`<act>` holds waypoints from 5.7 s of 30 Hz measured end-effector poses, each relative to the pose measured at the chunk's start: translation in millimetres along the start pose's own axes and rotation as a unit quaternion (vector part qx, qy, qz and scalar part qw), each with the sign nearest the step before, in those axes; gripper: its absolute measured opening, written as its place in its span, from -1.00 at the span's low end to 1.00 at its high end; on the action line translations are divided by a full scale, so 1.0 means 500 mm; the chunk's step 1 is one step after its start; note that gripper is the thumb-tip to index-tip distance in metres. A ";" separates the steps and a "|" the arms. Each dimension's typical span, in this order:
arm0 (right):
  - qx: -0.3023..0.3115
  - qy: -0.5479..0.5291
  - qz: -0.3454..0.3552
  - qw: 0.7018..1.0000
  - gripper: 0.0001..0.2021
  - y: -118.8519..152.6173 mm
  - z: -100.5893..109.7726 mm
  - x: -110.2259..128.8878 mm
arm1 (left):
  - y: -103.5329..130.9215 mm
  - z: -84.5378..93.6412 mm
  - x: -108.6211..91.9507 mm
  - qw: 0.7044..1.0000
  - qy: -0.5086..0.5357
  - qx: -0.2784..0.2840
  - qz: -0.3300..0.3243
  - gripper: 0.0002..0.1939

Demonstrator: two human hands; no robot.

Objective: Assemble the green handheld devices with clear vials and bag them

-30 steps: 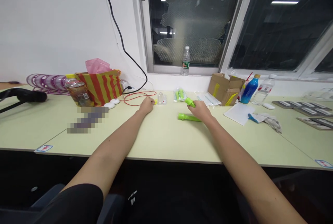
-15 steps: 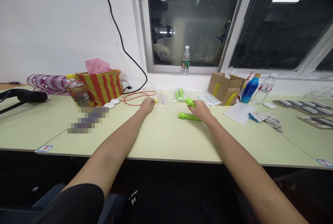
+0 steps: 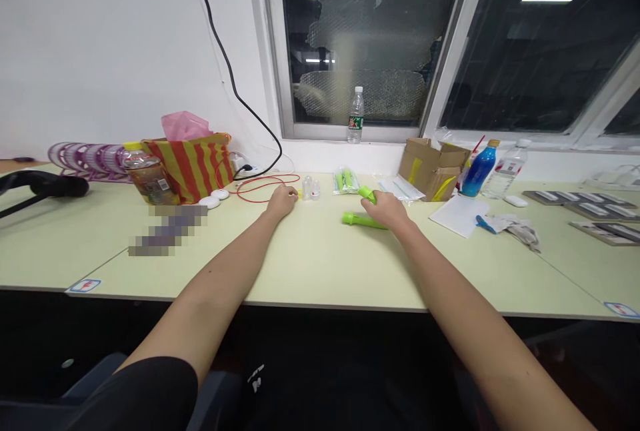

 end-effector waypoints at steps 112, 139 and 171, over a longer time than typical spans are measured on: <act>0.050 -0.481 -0.286 0.827 -0.81 -0.050 -0.073 -0.062 | -0.054 -0.169 -0.351 0.992 0.036 0.095 -0.074 -0.89; 0.093 -0.800 -0.227 0.547 -0.53 -0.038 0.039 -0.033 | 0.107 0.019 -0.458 0.884 0.436 -0.084 -0.149 -0.88; 0.455 -0.594 -0.033 0.663 -0.79 0.024 0.059 -0.024 | 0.103 0.071 -0.355 0.909 0.247 -0.233 -0.242 -0.86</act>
Point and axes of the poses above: each hand's wrist, its own y-axis away from the middle knuckle, its own z-axis out of the back of the hand, x = y × z, the point moved 1 cm from there along -y, towards the middle knuckle, and after that the axes turned 12 degrees about -x, right-handed, at the moved point
